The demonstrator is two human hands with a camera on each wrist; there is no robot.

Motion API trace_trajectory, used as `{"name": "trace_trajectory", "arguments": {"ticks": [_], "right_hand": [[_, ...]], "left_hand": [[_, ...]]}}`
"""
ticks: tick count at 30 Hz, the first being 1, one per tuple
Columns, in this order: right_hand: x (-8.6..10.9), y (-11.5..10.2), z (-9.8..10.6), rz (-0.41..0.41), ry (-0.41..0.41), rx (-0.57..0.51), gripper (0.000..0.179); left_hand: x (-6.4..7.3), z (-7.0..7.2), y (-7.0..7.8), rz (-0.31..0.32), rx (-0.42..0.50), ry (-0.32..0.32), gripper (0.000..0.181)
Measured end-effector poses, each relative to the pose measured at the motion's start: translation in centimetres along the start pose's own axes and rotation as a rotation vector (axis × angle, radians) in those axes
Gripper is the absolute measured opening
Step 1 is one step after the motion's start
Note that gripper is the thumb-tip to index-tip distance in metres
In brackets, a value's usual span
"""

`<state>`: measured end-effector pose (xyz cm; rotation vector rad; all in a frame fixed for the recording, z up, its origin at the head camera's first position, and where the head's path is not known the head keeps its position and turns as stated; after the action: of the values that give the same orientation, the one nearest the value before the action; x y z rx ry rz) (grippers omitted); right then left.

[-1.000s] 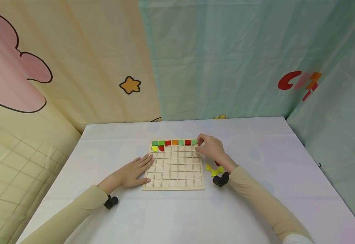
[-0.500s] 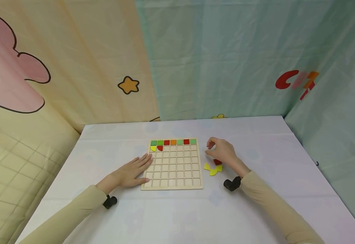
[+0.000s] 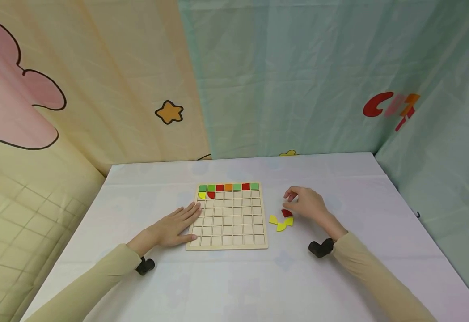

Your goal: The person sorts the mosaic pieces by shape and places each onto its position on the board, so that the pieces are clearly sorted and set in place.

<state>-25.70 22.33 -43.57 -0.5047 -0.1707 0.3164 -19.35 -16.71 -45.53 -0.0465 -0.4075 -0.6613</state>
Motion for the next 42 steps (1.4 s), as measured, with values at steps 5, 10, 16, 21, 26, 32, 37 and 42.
{"name": "trace_trajectory", "arguments": {"ticks": [5, 10, 16, 21, 26, 32, 37, 42], "right_hand": [[0.5, 0.5, -0.2, 0.005, -0.031, -0.004, 0.019], [0.8, 0.8, -0.5, -0.017, -0.076, -0.003, 0.020], [1.1, 0.9, -0.6, -0.017, -0.107, -0.004, 0.022], [1.2, 0.7, -0.7, -0.008, -0.130, -0.001, 0.023], [1.1, 0.6, -1.0, -0.015, -0.140, -0.004, 0.023], [0.8, 0.6, -1.4, -0.011, -0.136, -0.010, 0.026], [0.7, 0.3, -1.6, 0.002, -0.132, -0.021, 0.026], [0.5, -0.1, -1.8, 0.029, -0.160, -0.025, 0.024]], "left_hand": [[0.1, 0.1, 0.1, 0.003, 0.004, -0.011, 0.084], [0.1, 0.2, 0.1, 0.006, 0.005, -0.016, 0.084], [0.0, 0.2, 0.1, 0.009, 0.003, -0.021, 0.084], [-0.1, 0.0, 0.0, 0.015, 0.002, -0.025, 0.085], [0.0, 0.0, 0.1, 0.007, -0.007, -0.024, 0.084], [0.1, 0.0, 0.1, 0.009, -0.012, -0.016, 0.084], [0.1, 0.0, 0.1, 0.010, -0.011, -0.015, 0.084], [0.1, 0.0, 0.1, 0.016, -0.008, -0.017, 0.084]]}}
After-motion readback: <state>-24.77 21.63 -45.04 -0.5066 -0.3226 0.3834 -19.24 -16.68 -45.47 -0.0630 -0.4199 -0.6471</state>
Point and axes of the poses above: each hand's wrist, its own x-axis away from the middle knuckle, its own z-axis out of the back of the hand, y = z × x, the point moved 4 cm from there along -x, towards the middle knuckle, and after that the axes turned 7 degrees about -y, right-handed, at the moved point
